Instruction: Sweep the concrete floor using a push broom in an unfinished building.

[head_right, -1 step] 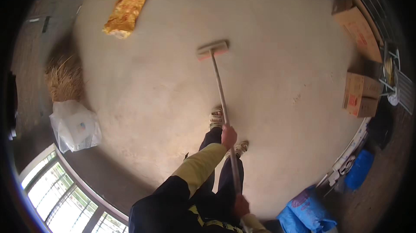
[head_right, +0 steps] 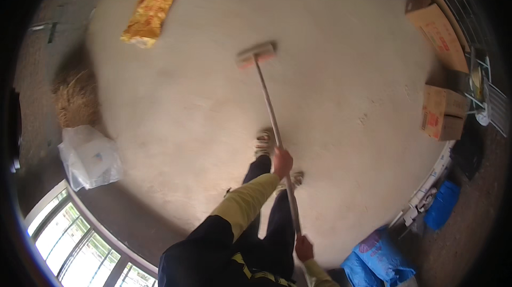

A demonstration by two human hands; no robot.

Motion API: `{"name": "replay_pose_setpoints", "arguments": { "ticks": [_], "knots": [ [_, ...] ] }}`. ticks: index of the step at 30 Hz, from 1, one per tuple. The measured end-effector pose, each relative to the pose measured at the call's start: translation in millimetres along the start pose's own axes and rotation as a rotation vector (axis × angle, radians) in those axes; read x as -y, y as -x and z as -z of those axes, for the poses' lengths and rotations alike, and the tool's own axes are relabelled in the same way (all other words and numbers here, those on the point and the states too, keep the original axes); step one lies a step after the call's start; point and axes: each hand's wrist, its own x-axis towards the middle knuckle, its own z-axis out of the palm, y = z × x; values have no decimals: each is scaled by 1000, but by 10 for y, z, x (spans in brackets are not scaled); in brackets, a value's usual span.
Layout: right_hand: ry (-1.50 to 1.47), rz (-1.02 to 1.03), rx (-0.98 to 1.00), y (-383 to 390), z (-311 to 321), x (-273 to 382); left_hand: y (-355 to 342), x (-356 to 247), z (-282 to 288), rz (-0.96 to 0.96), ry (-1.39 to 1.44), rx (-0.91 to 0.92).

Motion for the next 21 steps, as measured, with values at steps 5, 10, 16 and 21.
{"name": "replay_pose_setpoints", "arguments": {
  "ticks": [5, 10, 16, 21],
  "knots": [
    [108, 332, -145, -843, 877, 401, -1197, 197, 529, 923, 1204, -98],
    [45, 541, 100, -164, 319, 548, -337, 655, 429, 968, 1238, -112],
    [119, 398, 306, 986, 173, -349, 2065, 437, -655, 1027, 902, -218],
    [255, 340, 370, 1424, 66, -1114, 2848, -480, -404, 1464, 1560, -31]
  ]
}}
